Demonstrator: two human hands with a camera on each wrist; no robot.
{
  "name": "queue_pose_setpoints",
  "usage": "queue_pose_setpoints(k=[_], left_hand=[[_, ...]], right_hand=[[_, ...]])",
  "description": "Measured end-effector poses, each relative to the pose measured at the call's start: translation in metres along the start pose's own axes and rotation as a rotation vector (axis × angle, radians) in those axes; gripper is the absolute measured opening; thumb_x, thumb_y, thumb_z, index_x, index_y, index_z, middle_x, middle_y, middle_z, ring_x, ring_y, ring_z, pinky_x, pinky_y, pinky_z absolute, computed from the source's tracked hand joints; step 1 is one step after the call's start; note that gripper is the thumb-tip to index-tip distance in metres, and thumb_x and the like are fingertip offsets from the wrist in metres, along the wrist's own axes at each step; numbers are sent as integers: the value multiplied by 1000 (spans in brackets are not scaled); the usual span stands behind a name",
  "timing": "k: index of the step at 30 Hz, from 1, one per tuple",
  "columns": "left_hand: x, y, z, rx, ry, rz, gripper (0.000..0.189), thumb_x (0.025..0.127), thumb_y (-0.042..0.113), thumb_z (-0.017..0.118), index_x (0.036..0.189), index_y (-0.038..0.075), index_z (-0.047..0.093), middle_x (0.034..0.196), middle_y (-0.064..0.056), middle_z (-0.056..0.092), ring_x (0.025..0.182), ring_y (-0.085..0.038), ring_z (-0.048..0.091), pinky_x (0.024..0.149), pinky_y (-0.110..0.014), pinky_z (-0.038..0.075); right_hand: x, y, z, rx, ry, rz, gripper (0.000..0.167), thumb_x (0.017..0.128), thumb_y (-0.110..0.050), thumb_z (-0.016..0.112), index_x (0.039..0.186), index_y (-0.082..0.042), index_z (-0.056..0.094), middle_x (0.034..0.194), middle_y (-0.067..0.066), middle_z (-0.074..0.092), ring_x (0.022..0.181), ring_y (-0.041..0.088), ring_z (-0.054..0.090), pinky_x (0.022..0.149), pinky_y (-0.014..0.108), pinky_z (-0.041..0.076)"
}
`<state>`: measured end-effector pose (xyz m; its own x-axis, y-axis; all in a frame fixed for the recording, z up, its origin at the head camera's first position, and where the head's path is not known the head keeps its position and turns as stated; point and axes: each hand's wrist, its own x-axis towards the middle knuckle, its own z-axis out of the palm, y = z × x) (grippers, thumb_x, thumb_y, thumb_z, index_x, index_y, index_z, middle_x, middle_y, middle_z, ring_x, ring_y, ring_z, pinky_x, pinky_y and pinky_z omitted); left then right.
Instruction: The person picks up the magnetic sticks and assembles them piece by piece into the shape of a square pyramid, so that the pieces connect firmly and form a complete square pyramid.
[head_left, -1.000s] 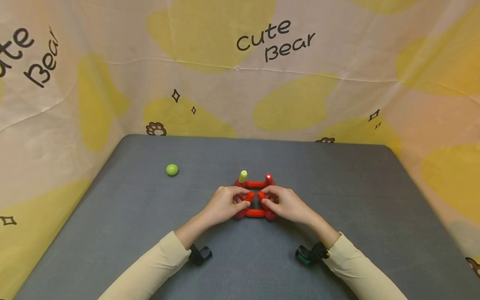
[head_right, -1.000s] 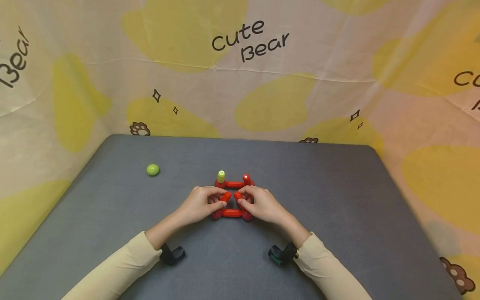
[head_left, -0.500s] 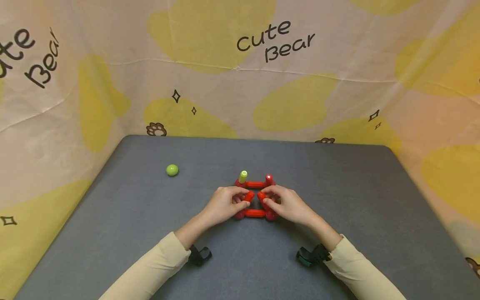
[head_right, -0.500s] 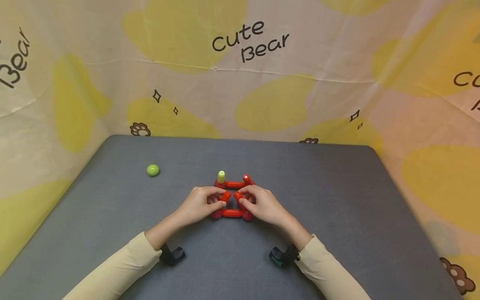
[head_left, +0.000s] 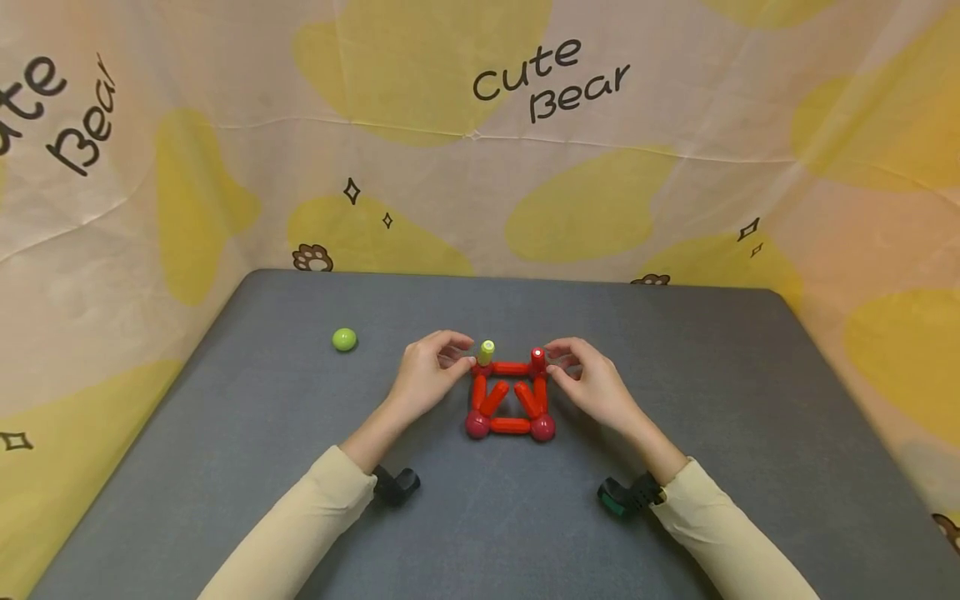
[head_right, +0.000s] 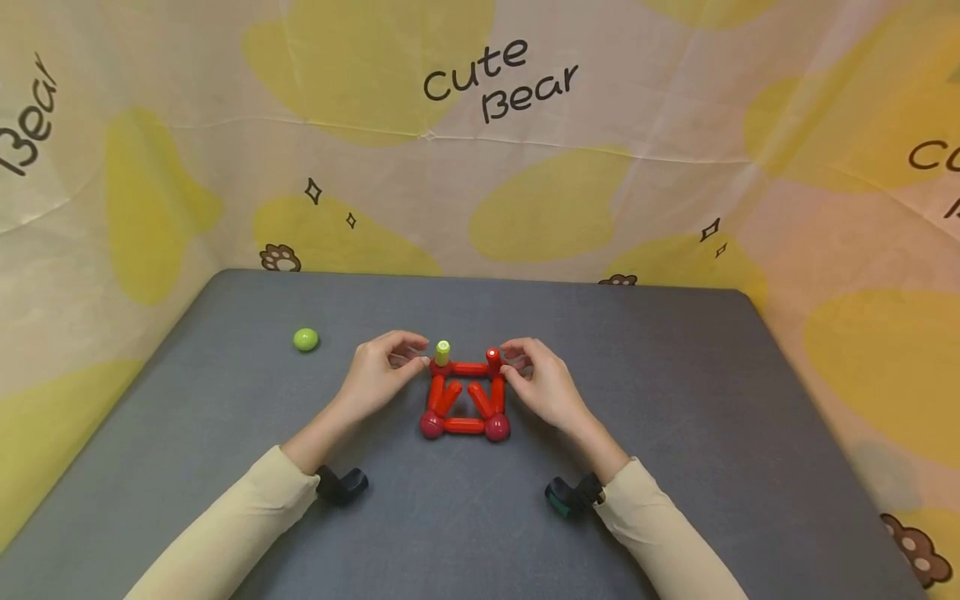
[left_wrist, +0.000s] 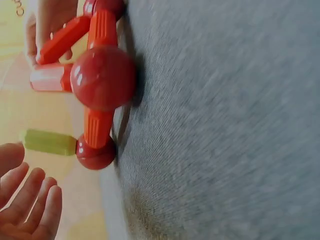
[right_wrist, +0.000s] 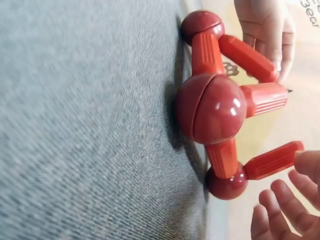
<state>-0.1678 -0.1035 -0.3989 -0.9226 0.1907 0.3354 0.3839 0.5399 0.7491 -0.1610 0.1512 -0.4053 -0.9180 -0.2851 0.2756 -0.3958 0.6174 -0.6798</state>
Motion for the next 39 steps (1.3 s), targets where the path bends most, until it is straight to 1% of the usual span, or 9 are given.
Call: queue_pose_setpoints(k=[3,6,13,17,21,25,28,33,39], left_hand=[[6,-3,3,-1,-36,-15,29,79,10,70,107,4,66,102,-6,67,86,-18,66,72,-27,54],[10,-4,7,5,-73,-8,32,80,11,70,111,6,65,105,-7,67,89,-20,66,73,-27,54],[14,-3,13,39,-90,18,24,79,13,72,103,10,69,94,-3,69,78,-14,67,67,-25,53],[15,-1,15,55,-119,14,20,79,13,72,98,13,70,93,1,68,77,-11,66,66,-23,53],[15,1,16,79,-146,30,18,79,14,73,96,16,70,92,3,67,76,-9,65,66,-22,52],[15,4,17,132,-171,78,18,78,14,73,95,17,70,91,4,67,75,-10,64,67,-24,51],[15,7,17,175,-196,105,17,77,15,74,94,18,71,90,5,66,75,-12,62,67,-27,49],[15,9,18,223,-224,123,17,77,15,74,93,19,70,89,6,64,74,-11,61,67,-26,47],[14,9,19,238,-253,137,17,78,12,73,94,19,70,90,6,64,75,-12,60,66,-25,48]], right_hand=[[4,2,3,-1,-21,-8,31,84,-11,66,114,-9,58,106,7,61,89,20,62,74,35,53],[8,4,7,-4,-32,-28,28,84,-11,66,111,-9,59,103,6,62,91,20,63,73,34,53],[15,4,12,-12,-26,-69,21,84,-10,66,104,-10,61,97,3,62,87,17,63,71,32,53],[17,4,13,-33,-30,-92,19,84,-10,66,102,-11,62,95,2,61,85,15,61,70,31,53],[18,4,15,-58,-47,-121,18,83,-11,66,101,-12,63,95,2,61,84,15,60,70,31,53],[18,2,15,-77,-57,-152,19,82,-10,68,101,-13,64,94,2,60,83,17,59,69,31,52],[17,1,16,-103,-64,-178,21,81,-10,69,101,-13,64,93,2,60,80,18,58,67,30,49],[16,0,18,-160,-87,-213,22,80,-12,70,102,-13,65,92,1,59,75,15,53,63,26,44],[15,1,19,-174,-83,-231,21,80,-11,70,101,-13,65,91,0,59,76,12,52,64,26,45]])
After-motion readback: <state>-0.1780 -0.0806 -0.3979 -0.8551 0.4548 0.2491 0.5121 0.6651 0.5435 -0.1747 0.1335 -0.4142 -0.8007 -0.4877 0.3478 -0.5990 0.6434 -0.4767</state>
